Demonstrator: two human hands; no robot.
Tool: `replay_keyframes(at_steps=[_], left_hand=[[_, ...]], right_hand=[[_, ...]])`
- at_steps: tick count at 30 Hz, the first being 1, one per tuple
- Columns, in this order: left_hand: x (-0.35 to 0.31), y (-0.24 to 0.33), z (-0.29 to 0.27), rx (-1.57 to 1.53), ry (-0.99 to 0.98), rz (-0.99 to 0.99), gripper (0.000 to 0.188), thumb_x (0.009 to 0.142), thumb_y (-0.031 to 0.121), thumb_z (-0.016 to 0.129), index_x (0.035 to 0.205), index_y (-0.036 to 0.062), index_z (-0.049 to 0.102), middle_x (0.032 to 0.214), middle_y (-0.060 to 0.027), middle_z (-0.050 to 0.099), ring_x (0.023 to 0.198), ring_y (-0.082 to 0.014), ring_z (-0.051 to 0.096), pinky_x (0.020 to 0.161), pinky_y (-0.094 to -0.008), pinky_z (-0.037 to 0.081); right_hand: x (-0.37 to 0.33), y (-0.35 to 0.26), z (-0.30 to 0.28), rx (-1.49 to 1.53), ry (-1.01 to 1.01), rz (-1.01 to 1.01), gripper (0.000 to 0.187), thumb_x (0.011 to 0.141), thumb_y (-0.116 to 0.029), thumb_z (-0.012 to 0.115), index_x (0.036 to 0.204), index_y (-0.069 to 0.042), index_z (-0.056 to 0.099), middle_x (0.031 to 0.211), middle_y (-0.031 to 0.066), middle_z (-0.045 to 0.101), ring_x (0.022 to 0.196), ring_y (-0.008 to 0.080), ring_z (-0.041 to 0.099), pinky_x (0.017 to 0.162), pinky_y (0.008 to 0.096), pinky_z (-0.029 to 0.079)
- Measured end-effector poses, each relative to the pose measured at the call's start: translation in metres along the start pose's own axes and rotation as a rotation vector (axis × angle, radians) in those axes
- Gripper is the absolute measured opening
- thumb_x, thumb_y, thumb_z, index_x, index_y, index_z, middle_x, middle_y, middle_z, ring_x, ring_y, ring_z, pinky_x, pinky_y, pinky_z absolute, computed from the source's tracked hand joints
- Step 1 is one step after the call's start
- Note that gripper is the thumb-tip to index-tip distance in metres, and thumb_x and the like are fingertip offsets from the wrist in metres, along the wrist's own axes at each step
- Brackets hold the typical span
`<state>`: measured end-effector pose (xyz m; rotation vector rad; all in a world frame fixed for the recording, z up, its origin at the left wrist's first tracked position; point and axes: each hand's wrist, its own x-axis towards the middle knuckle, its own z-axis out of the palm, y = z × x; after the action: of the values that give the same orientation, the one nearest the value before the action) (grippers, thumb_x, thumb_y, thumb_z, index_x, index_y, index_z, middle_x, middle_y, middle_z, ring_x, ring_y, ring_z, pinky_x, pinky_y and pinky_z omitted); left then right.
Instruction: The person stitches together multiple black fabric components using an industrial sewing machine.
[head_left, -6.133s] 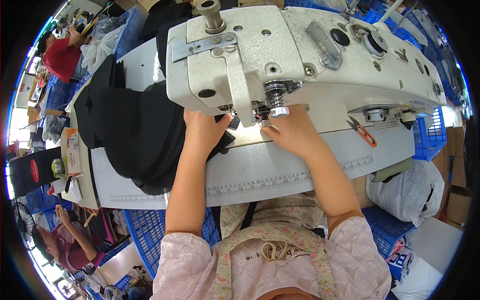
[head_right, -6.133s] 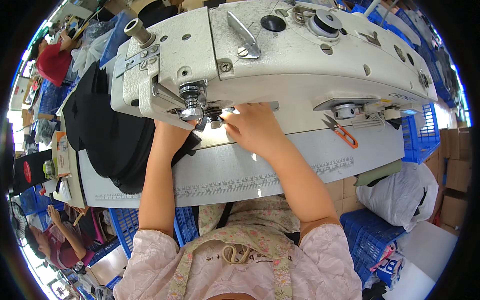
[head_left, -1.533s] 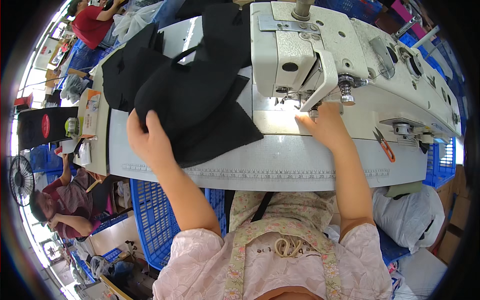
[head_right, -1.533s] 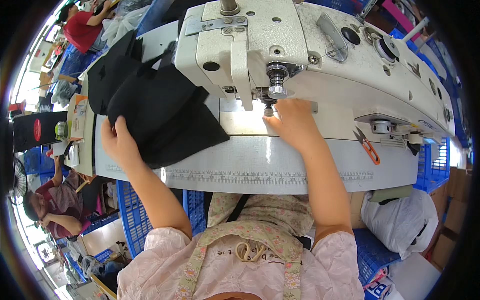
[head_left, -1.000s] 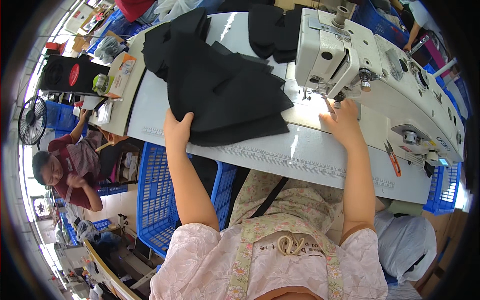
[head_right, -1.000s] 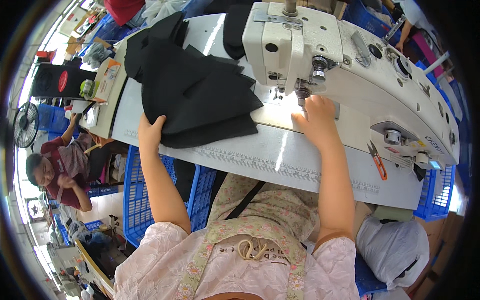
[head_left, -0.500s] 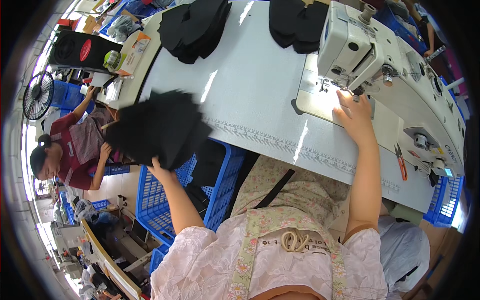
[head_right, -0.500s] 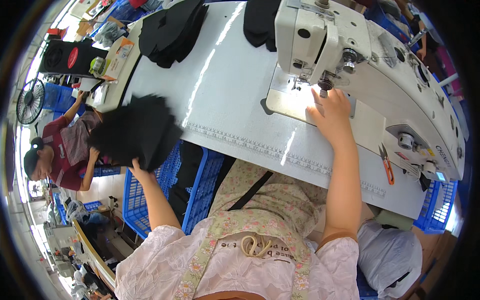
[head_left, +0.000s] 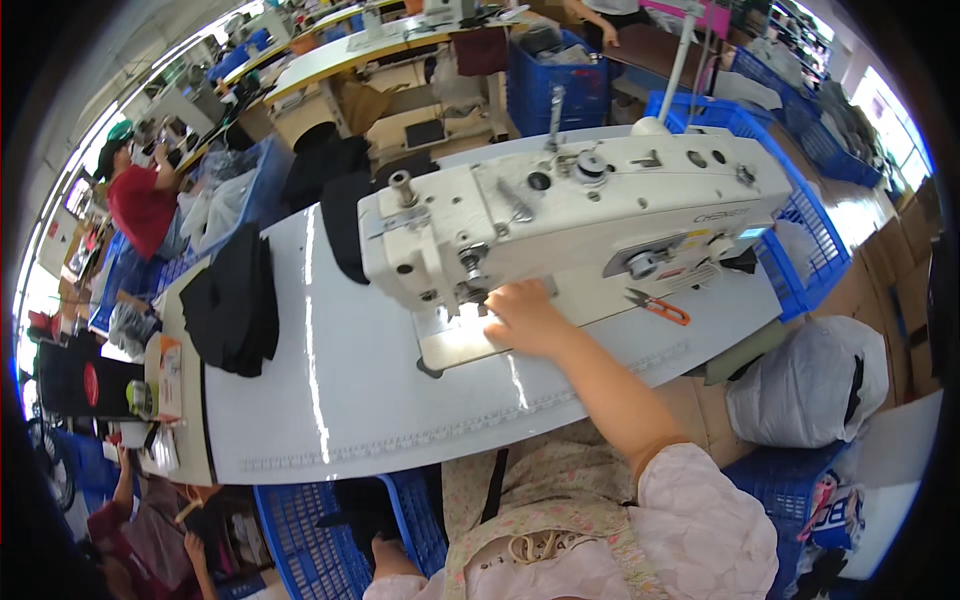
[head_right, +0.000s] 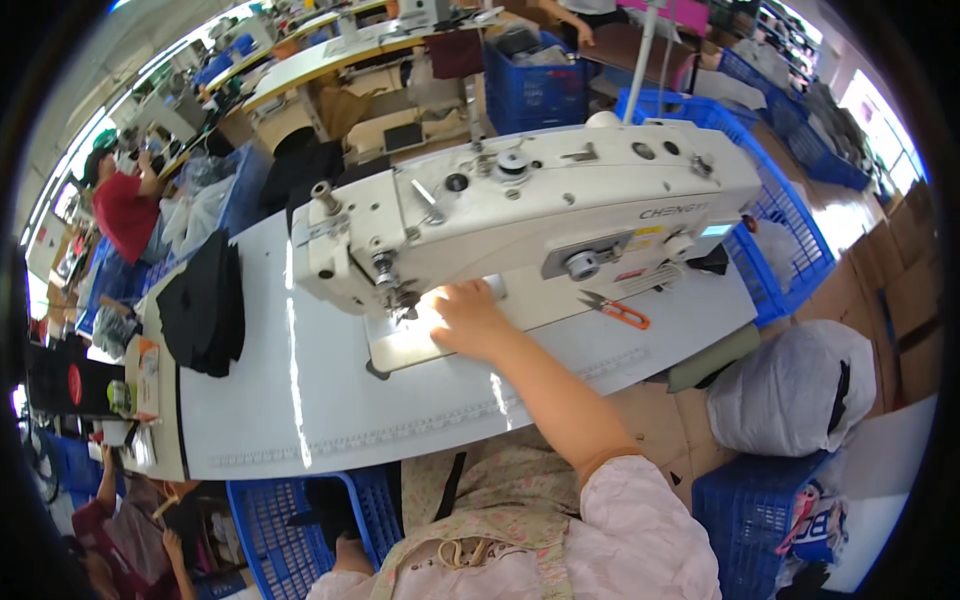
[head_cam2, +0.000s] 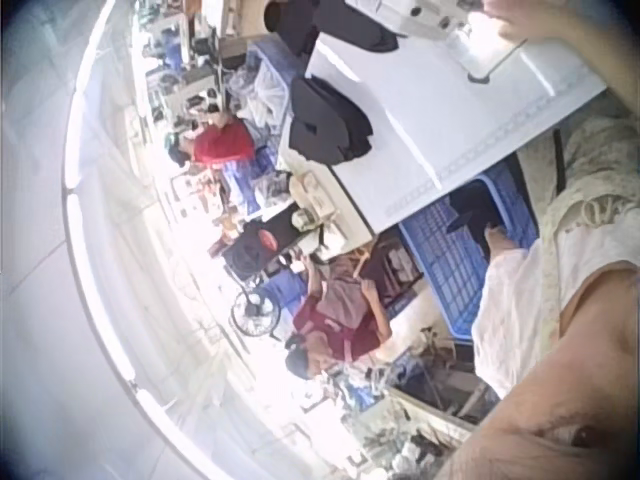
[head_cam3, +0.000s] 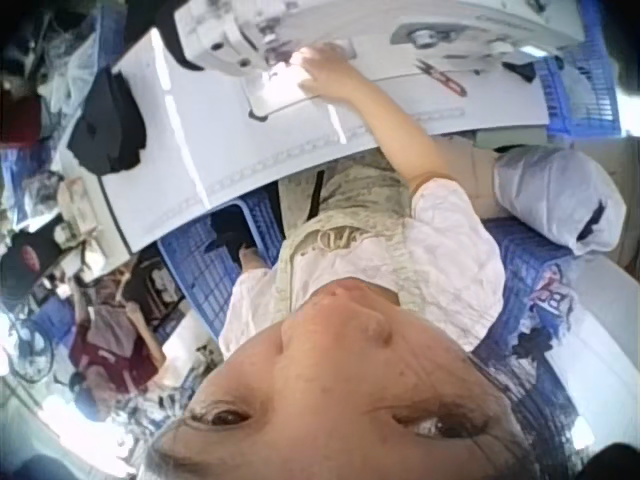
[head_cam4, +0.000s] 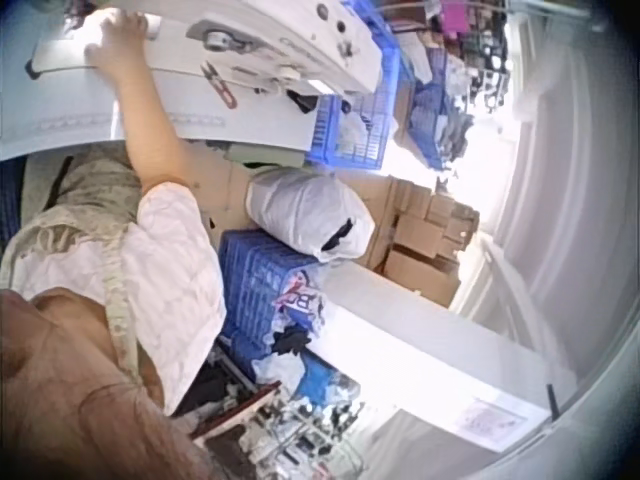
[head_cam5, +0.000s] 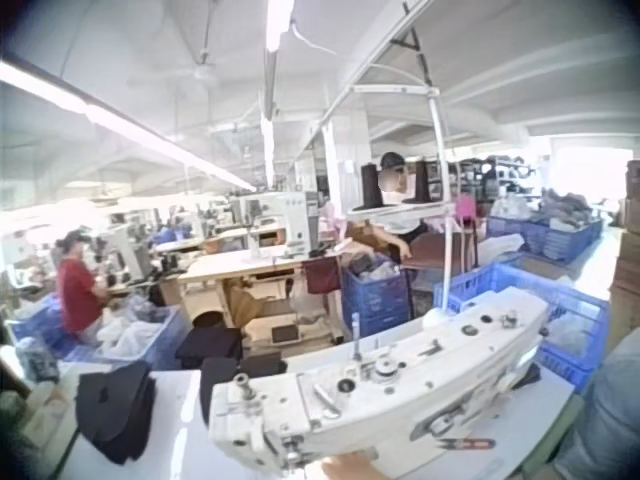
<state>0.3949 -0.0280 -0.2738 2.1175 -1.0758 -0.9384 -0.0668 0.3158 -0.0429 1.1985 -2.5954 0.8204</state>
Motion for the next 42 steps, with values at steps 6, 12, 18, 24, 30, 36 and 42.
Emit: replay_keyframes(at_steps=[6,12,18,24,30,36,42], left_hand=[[0.027,0.0,-0.015,0.629,0.234,0.141,0.053,0.08,0.034,0.06,0.115,-0.0052,0.051,0.108,-0.0243,0.057,0.101,-0.0392,0.056,0.088,-0.0439,0.046],[-0.056,0.187,-0.013,-0.132,0.627,1.126,0.038,0.086,0.017,0.054,0.116,-0.0055,0.051,0.118,-0.0236,0.052,0.109,-0.0357,0.05,0.094,-0.0431,0.039],[-0.157,0.291,-0.016,-0.178,0.321,1.489,0.022,0.09,0.015,0.051,0.104,-0.0018,0.056,0.129,-0.0207,0.043,0.12,-0.0332,0.04,0.097,-0.0426,0.035],[-0.258,0.332,0.061,-0.28,-0.355,1.625,0.011,0.076,0.004,0.063,0.086,0.001,0.061,0.123,-0.0169,0.049,0.116,-0.0321,0.044,0.097,-0.0398,0.034],[-0.299,0.366,0.162,-0.159,-0.699,1.517,0.031,0.08,0.015,0.063,0.107,0.0021,0.058,0.122,-0.0186,0.049,0.12,-0.0337,0.039,0.098,-0.0404,0.034],[-0.287,0.398,0.26,0.241,-0.406,1.473,0.049,0.079,0.036,0.062,0.105,-0.0055,0.056,0.123,-0.02,0.049,0.118,-0.0359,0.039,0.097,-0.0427,0.035],[-0.305,0.378,0.277,0.547,-0.438,1.455,0.051,0.08,0.038,0.059,0.109,-0.0035,0.052,0.119,-0.0166,0.051,0.116,-0.0339,0.042,0.096,-0.0415,0.038]], right_hand=[[0.005,-0.016,-0.007,0.048,0.028,-0.053,0.029,0.074,-0.029,0.06,0.092,-0.007,0.055,0.094,0.0107,0.055,0.1,0.0293,0.046,0.091,0.0432,0.028],[-0.007,-0.004,-0.012,-0.067,-0.078,0.097,0.036,0.077,-0.031,0.061,0.106,-0.009,0.056,0.108,0.0109,0.052,0.11,0.0297,0.043,0.093,0.0484,0.027],[-0.003,-0.006,0.005,0.027,-0.034,0.075,0.033,0.075,-0.029,0.062,0.1,-0.008,0.057,0.117,0.0118,0.048,0.118,0.0313,0.037,0.098,0.0527,0.022],[-0.003,0.001,0.001,-0.066,0.04,0.059,0.03,0.075,-0.03,0.06,0.094,-0.007,0.057,0.09,0.012,0.059,0.093,0.0313,0.053,0.088,0.0492,0.03],[-0.001,0.006,0.0,-0.06,0.031,0.056,0.029,0.073,-0.032,0.06,0.08,-0.004,0.057,0.081,0.0129,0.059,0.087,0.0329,0.054,0.083,0.048,0.033],[0.006,0.001,0.003,0.017,-0.261,0.175,0.03,0.073,-0.028,0.058,0.091,-0.005,0.06,0.087,0.0116,0.06,0.092,0.0315,0.053,0.088,0.0484,0.03],[0.001,0.007,0.006,0.036,0.052,0.121,0.027,0.072,-0.028,0.056,0.084,-0.004,0.063,0.086,0.0156,0.063,0.086,0.0345,0.057,0.08,0.0463,0.038]])
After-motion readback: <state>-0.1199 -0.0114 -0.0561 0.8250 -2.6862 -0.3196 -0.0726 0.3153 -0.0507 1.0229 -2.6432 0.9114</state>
